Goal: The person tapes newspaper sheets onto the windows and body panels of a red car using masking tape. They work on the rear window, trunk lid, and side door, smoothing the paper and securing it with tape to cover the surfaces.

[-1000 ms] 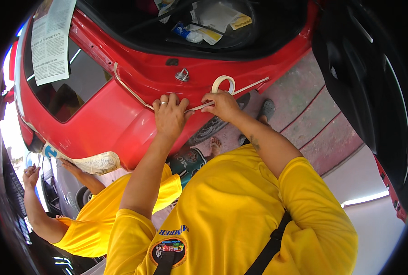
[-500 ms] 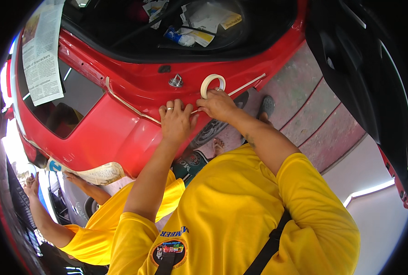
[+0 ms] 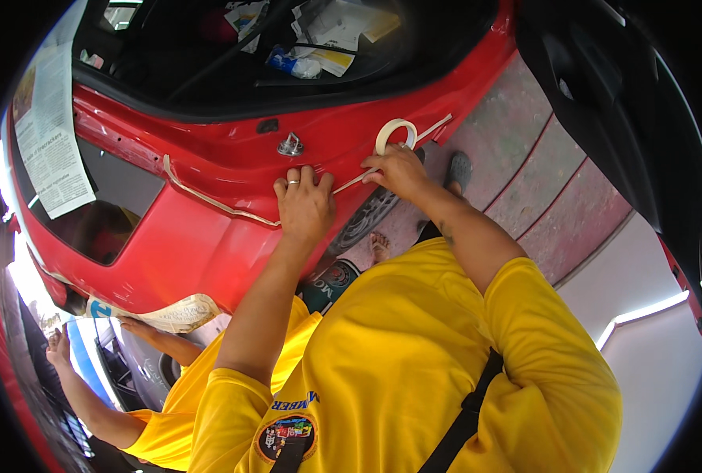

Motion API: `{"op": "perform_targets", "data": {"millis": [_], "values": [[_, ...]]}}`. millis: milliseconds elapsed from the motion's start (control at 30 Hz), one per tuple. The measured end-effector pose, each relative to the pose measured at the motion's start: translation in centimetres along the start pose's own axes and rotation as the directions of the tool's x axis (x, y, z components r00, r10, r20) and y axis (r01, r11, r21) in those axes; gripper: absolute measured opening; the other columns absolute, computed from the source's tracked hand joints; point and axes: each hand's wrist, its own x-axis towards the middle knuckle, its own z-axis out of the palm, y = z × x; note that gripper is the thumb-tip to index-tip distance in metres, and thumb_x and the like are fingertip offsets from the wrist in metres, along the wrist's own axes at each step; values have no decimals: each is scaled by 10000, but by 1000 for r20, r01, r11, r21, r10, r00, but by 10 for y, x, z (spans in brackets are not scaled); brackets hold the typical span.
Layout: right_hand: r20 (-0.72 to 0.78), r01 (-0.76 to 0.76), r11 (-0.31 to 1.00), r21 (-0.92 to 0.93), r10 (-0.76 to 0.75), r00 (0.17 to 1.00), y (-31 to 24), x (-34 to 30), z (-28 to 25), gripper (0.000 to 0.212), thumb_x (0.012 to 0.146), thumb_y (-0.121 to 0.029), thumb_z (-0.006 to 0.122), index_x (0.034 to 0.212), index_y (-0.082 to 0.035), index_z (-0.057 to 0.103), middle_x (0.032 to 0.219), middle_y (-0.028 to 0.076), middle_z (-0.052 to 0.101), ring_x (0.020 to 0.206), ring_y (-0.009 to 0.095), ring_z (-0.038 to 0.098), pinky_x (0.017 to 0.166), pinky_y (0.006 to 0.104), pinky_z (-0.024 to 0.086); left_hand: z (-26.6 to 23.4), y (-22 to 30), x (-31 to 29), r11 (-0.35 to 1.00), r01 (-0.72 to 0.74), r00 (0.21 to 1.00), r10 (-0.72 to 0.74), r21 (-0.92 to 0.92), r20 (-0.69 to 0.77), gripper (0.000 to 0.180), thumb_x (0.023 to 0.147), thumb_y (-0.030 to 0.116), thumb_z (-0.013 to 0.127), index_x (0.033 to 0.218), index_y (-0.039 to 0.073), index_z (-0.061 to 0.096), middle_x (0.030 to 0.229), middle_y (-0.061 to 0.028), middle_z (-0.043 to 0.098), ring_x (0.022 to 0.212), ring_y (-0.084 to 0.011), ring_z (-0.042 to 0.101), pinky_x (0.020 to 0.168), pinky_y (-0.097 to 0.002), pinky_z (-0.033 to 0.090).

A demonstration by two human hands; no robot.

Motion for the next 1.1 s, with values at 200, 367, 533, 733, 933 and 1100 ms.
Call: {"op": "perform_targets", "data": {"millis": [200, 367, 533, 733, 933, 1100], "values": [[86, 47, 999, -9, -46, 995, 7, 12, -11, 335, 924, -440, 796, 1174, -218, 822, 1091, 131, 746, 1171, 352, 688, 1095, 513, 490, 0, 7, 12, 999, -23, 998, 25, -32, 52, 311, 761, 211, 812, 1063, 187, 745, 1099, -65, 636, 1082, -298, 585, 941, -507, 405], [146, 162, 984, -70, -151, 978, 9, 21, -17, 240, 970, -377, 757, 1120, -194, 800, 1076, 129, 735, 1156, 347, 690, 1089, 514, 478, 5, 15, 21, 996, -43, 997, 48, -78, 62, 268, 811, 264, 834, 1052, 173, 757, 1063, -73, 653, 1060, -300, 600, 931, -509, 412], [19, 129, 977, -170, -127, 992, 3, 4, -4, 222, 950, -345, 764, 1093, -175, 758, 1017, 128, 701, 1106, 343, 678, 1025, 545, 480, 27, 27, 40, 995, -74, 990, 81, -66, 112, 258, 888, 346, 835, 1061, 171, 756, 1042, -87, 682, 1061, -309, 627, 927, -508, 426], [-137, -558, 752, 352, 631, 764, -8, -47, 44, 513, 1015, -323, 719, 1482, -137, 616, 1154, 264, 713, 1046, 474, 707, 942, 560, 548, 42, 18, 47, 969, -246, 960, 247, -24, 130, 162, 961, 298, 758, 1045, 162, 728, 1028, -92, 694, 1042, -318, 655, 923, -509, 447], [2, -549, 806, 223, 563, 826, -25, -64, 31, 652, 1000, -273, 696, 1622, -202, 516, 1249, 330, 657, 1130, 505, 694, 1011, 580, 543, 47, 17, 43, 952, -306, 944, 305, -17, 121, 104, 1007, 255, 689, 1049, 164, 716, 1004, -84, 689, 1015, -318, 664, 914, -502, 453], [1, -468, 874, 131, 472, 882, -32, -66, 25, 654, 975, -283, 712, 1603, -286, 531, 1209, 313, 669, 1070, 512, 692, 975, 591, 553, 46, 18, 45, 953, -303, 944, 303, -19, 127, 117, 1017, 248, 674, 1082, 169, 731, 996, -80, 684, 1000, -316, 659, 914, -500, 455]]}}
